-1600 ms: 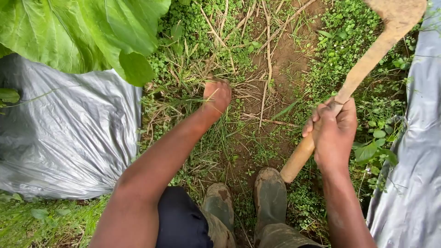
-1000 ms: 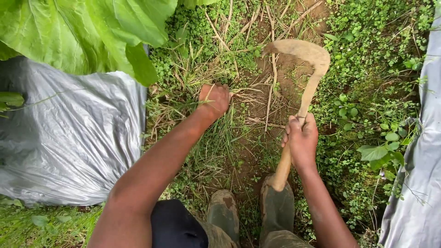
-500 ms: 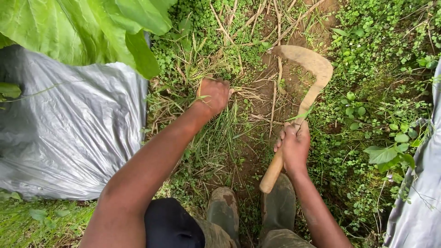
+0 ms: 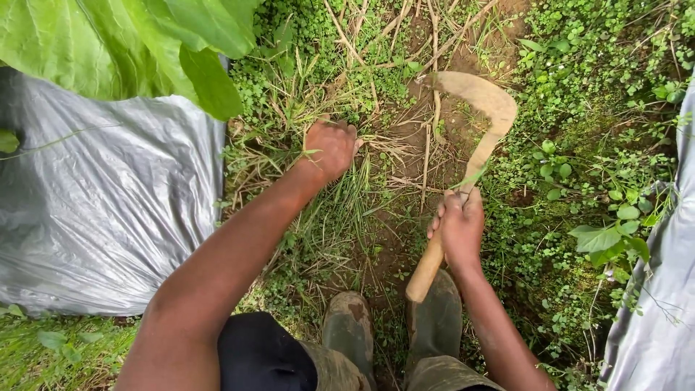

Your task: The person uses a sickle to cut weeds and dry plant debris along the edges of a garden bed covered with plastic sheeting. They gather the cut weeds and debris by hand, moving them aside to clear the path between rows of leafy green vegetables.

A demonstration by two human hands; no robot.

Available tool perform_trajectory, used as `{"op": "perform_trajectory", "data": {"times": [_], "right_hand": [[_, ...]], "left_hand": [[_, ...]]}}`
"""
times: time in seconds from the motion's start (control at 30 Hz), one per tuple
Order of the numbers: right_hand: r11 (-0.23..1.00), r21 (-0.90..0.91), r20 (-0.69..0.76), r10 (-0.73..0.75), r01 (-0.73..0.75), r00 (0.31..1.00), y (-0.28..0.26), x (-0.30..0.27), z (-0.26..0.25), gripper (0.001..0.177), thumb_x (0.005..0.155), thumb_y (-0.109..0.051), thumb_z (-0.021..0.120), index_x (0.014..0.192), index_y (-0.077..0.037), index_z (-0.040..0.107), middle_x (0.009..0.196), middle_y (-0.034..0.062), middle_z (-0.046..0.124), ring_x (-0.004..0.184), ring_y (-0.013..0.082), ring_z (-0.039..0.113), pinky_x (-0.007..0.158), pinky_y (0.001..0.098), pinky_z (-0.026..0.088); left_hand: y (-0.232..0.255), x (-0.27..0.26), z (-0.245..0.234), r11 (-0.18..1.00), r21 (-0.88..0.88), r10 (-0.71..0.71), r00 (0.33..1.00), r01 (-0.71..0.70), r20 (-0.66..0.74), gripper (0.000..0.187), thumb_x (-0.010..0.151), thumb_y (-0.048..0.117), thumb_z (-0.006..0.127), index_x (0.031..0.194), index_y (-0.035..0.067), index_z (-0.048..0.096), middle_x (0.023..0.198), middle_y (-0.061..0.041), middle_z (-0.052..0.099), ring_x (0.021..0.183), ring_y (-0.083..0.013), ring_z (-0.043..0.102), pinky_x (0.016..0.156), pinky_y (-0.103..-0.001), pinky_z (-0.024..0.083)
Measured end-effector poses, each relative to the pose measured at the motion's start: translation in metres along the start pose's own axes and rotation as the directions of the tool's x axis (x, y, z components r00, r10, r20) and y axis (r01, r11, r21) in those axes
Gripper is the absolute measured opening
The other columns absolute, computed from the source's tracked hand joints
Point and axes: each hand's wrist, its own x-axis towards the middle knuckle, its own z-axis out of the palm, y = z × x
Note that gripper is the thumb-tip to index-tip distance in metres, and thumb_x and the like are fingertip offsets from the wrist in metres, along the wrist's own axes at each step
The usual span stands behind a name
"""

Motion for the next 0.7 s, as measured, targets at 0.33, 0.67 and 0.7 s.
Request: {"op": "perform_trajectory", "data": {"times": [0.33, 0.67, 0.7], "right_hand": [[0.956, -0.15, 0.227, 0.283, -0.254, 0.932, 0.046, -0.002, 0.004, 0.013, 0.106, -0.005, 0.036, 0.114, 0.002, 0.044, 0.069, 0.0028, 0.047, 0.049, 0.0138, 0.052, 0.033, 0.0318, 0.054], [0.994, 0.107, 0.003, 0.001, -0.001, 1.0, 0.026, -0.004, 0.023, 0.008, 0.107, -0.005, 0.032, 0.115, -0.004, 0.035, 0.073, 0.0023, 0.046, 0.053, 0.0121, 0.054, 0.037, 0.0311, 0.058], [0.993, 0.081, 0.087, 0.073, -0.08, 0.994, 0.033, -0.006, 0.027, 0.009, 0.106, -0.004, 0.031, 0.114, -0.002, 0.036, 0.072, 0.0027, 0.045, 0.052, 0.013, 0.054, 0.036, 0.0337, 0.058]], "left_hand": [[0.002, 0.007, 0.006, 1.0, -0.009, 0.009, 0.999, -0.009, -0.049, 0.05, 0.107, 0.033, 0.033, 0.143, 0.007, 0.055, 0.127, -0.019, 0.069, 0.118, -0.0304, 0.067, 0.116, -0.05, 0.029], [0.003, 0.007, 0.007, 1.0, 0.0, -0.005, 0.995, 0.005, -0.097, 0.049, 0.107, 0.034, 0.038, 0.143, 0.006, 0.056, 0.127, -0.017, 0.069, 0.12, -0.0315, 0.067, 0.117, -0.05, 0.026], [0.004, 0.008, 0.007, 1.0, -0.017, -0.006, 0.995, 0.004, -0.097, 0.049, 0.107, 0.034, 0.039, 0.143, 0.006, 0.057, 0.127, -0.018, 0.069, 0.119, -0.0319, 0.067, 0.117, -0.05, 0.027]]}}
